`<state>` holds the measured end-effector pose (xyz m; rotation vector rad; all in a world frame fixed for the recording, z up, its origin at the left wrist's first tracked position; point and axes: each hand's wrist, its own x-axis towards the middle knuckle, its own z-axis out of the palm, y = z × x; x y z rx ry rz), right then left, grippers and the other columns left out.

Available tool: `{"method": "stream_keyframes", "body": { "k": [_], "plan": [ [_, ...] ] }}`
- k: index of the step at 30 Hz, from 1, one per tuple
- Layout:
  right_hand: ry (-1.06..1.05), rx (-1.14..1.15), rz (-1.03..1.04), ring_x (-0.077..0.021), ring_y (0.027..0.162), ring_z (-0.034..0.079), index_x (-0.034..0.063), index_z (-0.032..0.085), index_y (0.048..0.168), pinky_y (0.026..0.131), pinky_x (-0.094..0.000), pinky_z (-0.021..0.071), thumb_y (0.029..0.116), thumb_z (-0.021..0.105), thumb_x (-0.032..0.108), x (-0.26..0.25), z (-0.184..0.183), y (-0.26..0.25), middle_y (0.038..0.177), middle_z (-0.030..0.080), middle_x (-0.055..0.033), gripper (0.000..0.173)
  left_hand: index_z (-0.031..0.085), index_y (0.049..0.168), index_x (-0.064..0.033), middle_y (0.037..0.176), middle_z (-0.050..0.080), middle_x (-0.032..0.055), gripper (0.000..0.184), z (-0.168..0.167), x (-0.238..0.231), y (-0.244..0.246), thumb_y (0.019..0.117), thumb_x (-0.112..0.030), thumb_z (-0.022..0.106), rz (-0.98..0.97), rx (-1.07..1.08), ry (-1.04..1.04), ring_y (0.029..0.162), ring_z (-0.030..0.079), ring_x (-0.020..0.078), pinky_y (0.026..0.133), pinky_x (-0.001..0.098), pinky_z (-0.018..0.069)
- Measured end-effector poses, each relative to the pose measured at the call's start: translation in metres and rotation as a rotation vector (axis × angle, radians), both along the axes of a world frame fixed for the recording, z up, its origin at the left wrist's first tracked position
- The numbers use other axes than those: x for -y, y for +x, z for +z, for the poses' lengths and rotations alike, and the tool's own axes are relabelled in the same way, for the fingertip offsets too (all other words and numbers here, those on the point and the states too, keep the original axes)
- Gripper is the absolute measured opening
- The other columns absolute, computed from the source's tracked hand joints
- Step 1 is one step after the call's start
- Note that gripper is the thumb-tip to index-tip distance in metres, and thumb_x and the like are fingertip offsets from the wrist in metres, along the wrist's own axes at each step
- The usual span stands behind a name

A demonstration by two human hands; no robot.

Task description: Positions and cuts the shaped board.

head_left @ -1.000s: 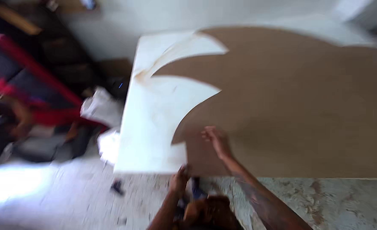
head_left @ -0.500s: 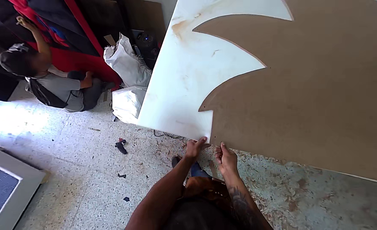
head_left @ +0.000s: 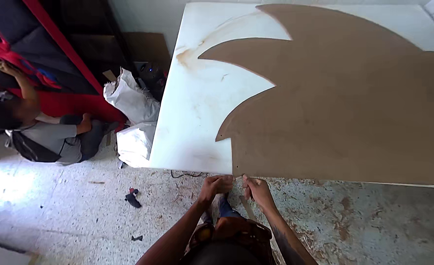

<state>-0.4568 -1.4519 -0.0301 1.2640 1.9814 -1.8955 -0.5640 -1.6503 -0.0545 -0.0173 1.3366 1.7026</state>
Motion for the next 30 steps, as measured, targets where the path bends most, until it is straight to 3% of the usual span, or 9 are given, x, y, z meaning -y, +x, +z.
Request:
{"method": "stream_keyframes", "body": {
  "k": [3,5,7,9,11,13,17,23,30],
  "plan": [
    [0.352,-0.245,0.0,-0.0162,0.069,0.071,0.0087,0.075,0.103,0.064,-0.0365,0.0615,0.1009,0.065,0.029,-0.024,0.031,0.002,0.081,0.076,-0.0022,0.023,0.066,0.124,0.0059,0.111,0.076,0.0175,0.035,0.031,0.014,-0.009,0.1075,-0.022,0.052,-0.164,-0.171,-0.026,0.101,0.076,0.0295,0.095,0.0459,0.062],
    [0.64,-0.351,0.013,-0.0138,0.101,0.073,0.0142,0.073,0.119,0.089,-0.04,0.0632,0.102,0.063,0.029,-0.061,0.049,-0.013,0.108,0.076,0.0014,0.024,0.072,0.121,-0.0018,0.109,0.078,0.0097,0.033,0.049,0.006,-0.023,0.105,-0.028,0.059,-0.207,-0.371,-0.074,0.1,0.076,0.0222,0.094,0.0426,0.0625],
    [0.915,-0.307,0.057,-0.0208,0.139,0.053,0.018,0.062,0.142,0.115,-0.0508,0.0463,0.1033,0.057,0.045,-0.108,0.058,-0.036,0.146,0.06,-0.0027,0.048,0.075,0.122,-0.0153,0.115,0.076,-0.0025,0.032,0.071,-0.021,-0.044,0.1034,-0.037,0.06,-0.253,-0.667,-0.228,0.106,0.072,0.0091,0.098,0.036,0.0596],
    [1.151,-0.174,0.135,-0.0331,0.157,0.022,0.0152,0.04,0.159,0.125,-0.0613,0.0237,0.1008,0.042,0.065,-0.159,0.044,-0.065,0.168,0.029,-0.0109,0.077,0.071,0.13,-0.0205,0.132,0.07,-0.0044,0.038,0.084,-0.069,-0.066,0.1015,-0.043,0.059,-0.274,-0.954,-0.344,0.127,0.061,0.0075,0.112,0.0374,0.0499],
    [1.27,-0.021,0.211,-0.0399,0.158,0.015,0.0132,0.031,0.163,0.123,-0.0693,0.0172,0.0969,0.029,0.076,-0.195,0.007,-0.085,0.171,0.017,-0.0163,0.091,0.062,0.142,-0.023,0.153,0.053,-0.0036,0.054,0.077,-0.125,-0.087,0.1016,-0.057,0.05,-0.352,-1.216,-0.443,0.15,0.038,0.0137,0.126,0.0428,0.0299],
    [1.294,0.1,0.317,-0.0382,0.159,0.009,0.0178,0.026,0.165,0.122,-0.0727,0.0058,0.0917,0.023,0.084,-0.216,-0.033,-0.095,0.173,0.014,-0.0128,0.099,0.046,0.155,-0.0229,0.168,0.031,0.0022,0.078,0.056,-0.179,-0.104,0.0988,-0.074,0.033,-0.478,-1.406,-0.59,0.159,0.015,0.025,0.129,0.0558,0.013],
    [1.338,0.115,0.326,-0.0372,0.159,0.009,0.0183,0.025,0.165,0.122,-0.0735,0.0054,0.0892,0.022,0.087,-0.255,-0.053,-0.135,0.173,0.015,-0.0125,0.102,0.023,0.165,-0.0233,0.174,0.008,0.005,0.092,0.009,-0.232,-0.14,0.0942,-0.082,0.02,-0.673,-1.506,-0.818,0.16,-0.002,0.0332,0.123,0.0696,-0.0034],
    [1.291,0.15,0.318,-0.0341,0.16,0.003,0.021,0.023,0.166,0.123,-0.0715,0.0024,0.088,0.021,0.088,-0.33,-0.048,-0.198,0.174,0.011,-0.0074,0.103,0.017,0.167,-0.026,0.174,0.002,0.0067,0.094,0.0,-0.263,-0.152,0.0918,-0.084,0.019,-0.666,-1.553,-0.897,0.159,-0.007,0.0358,0.121,0.072,-0.0061],
    [1.269,0.165,0.348,-0.0342,0.16,0.006,0.0171,0.025,0.165,0.122,-0.073,0.0042,0.0844,0.022,0.092,-0.401,-0.039,-0.262,0.173,0.014,-0.0086,0.11,0.021,0.166,-0.0263,0.174,0.01,0.0091,0.1,0.002,-0.264,-0.156,0.0876,-0.088,0.025,-0.596,-1.638,-0.92,0.159,0.004,0.0357,0.122,0.0719,0.0026]
  ]
}}
